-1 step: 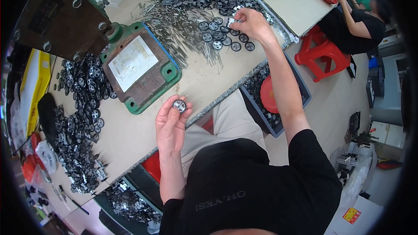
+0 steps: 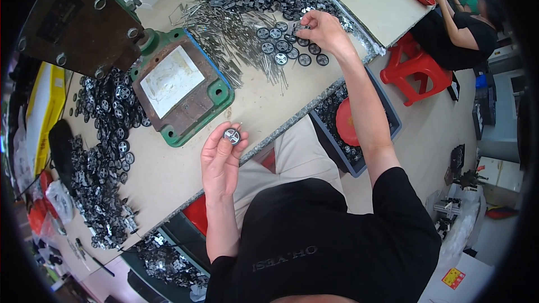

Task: The person assembles small plastic and metal components using a manual press.

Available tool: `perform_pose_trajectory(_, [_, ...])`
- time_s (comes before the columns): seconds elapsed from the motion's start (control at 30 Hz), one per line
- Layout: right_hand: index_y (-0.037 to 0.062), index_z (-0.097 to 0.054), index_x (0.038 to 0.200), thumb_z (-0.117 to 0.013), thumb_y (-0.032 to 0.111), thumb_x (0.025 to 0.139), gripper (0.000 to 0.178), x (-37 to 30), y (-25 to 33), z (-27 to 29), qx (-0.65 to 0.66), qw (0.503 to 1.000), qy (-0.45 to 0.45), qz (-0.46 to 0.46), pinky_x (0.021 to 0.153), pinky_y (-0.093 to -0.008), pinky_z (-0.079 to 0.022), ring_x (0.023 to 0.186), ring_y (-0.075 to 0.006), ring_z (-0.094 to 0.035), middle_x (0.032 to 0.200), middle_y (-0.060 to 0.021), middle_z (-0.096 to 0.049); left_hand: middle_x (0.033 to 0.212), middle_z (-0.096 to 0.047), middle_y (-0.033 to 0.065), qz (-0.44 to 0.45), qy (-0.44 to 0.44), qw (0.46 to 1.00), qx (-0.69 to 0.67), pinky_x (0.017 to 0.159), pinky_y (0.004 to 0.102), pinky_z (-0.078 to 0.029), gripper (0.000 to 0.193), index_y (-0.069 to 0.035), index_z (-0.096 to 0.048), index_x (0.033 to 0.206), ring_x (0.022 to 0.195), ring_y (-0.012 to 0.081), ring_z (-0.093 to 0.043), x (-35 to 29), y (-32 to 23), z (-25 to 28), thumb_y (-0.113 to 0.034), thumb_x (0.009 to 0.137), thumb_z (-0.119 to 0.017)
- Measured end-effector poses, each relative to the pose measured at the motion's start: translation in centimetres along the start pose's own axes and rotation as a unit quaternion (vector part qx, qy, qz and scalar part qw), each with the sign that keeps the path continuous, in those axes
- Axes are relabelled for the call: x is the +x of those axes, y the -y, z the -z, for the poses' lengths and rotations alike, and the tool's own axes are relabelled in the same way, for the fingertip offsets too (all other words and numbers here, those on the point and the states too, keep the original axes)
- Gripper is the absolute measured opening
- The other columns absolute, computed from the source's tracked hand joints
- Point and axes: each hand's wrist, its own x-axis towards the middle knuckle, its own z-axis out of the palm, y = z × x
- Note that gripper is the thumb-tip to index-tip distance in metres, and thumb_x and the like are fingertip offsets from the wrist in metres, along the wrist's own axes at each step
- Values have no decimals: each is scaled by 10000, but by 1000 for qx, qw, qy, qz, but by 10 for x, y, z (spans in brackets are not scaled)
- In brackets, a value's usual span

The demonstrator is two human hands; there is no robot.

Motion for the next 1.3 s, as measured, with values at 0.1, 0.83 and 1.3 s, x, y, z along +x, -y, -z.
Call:
perform_pose_trajectory(0.1, [2,-651,929,-738,166,710,286,-12,2,-2,69,995,-59,43,650,-296,-487,737,-191,-628,799,-106,-656,1123,-586,157,-4,1,1000,1,841,321,-526,284,16,-529,1169,967,256,-615,-2,0,0,-51,894,-546])
perform_pose_trajectory(0.83, [13,-616,992,-677,114,774,248,-144,75,-48,79,962,95,244,680,-306,-480,745,-224,-599,866,-84,-602,1075,-615,140,-77,-76,988,114,802,311,-530,286,22,-547,1148,914,228,-633,-39,-9,5,7,864,-570])
perform_pose_trajectory(1.3, [-2,-584,1046,-657,54,827,238,-160,70,-64,561,789,250,25,523,-151,-377,714,-14,-543,876,-11,-633,1010,-632,106,-82,-84,980,158,781,282,-520,291,32,-570,1114,865,198,-643,-35,-4,-1,18,828,-619])
